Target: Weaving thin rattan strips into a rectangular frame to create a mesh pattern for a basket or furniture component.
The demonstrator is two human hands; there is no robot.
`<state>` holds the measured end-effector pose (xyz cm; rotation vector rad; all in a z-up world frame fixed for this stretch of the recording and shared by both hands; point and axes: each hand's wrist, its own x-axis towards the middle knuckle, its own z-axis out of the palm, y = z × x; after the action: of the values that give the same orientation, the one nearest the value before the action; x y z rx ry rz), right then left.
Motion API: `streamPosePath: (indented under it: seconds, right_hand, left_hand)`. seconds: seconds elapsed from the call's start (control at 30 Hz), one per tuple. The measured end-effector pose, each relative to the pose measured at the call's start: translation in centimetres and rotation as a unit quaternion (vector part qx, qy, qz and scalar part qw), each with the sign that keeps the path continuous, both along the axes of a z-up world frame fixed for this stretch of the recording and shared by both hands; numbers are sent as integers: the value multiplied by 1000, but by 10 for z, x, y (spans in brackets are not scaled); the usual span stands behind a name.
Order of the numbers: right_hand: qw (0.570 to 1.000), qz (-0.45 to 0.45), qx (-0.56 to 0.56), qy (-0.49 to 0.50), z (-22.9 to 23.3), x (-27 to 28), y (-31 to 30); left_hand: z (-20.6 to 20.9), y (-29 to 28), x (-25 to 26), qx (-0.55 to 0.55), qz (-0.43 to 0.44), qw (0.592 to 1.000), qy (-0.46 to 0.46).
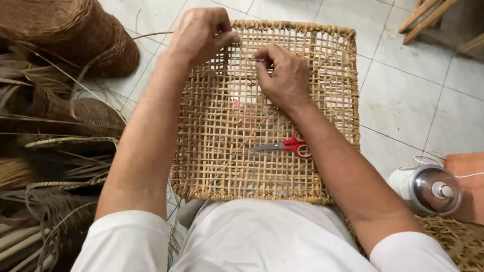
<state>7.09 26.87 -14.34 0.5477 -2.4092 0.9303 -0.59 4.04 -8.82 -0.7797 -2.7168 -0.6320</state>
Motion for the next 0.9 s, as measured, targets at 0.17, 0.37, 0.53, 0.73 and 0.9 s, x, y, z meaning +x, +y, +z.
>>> streamPosePath:
  seconds: [0.17,0.37,0.53,0.73,0.9]
  right_hand:
    - [999,-11,30,-41,5,-7,3]
    - [997,-39,41,-44,2,-15,1]
    - [998,-42,38,-14,-1,-14,1]
    - [998,-39,56,1,2,-9,-1]
    - [998,-24,45,46,0,-2,4]
  left_hand:
    - [-7,-1,2,47,10,998,-28]
    - [-17,0,-1,83,1,996,32]
    - [-29,0,-11,88,15,993,83]
    - [-30,3,-19,89,56,990,90]
    - [-12,-9,-26,-34,38,980,193]
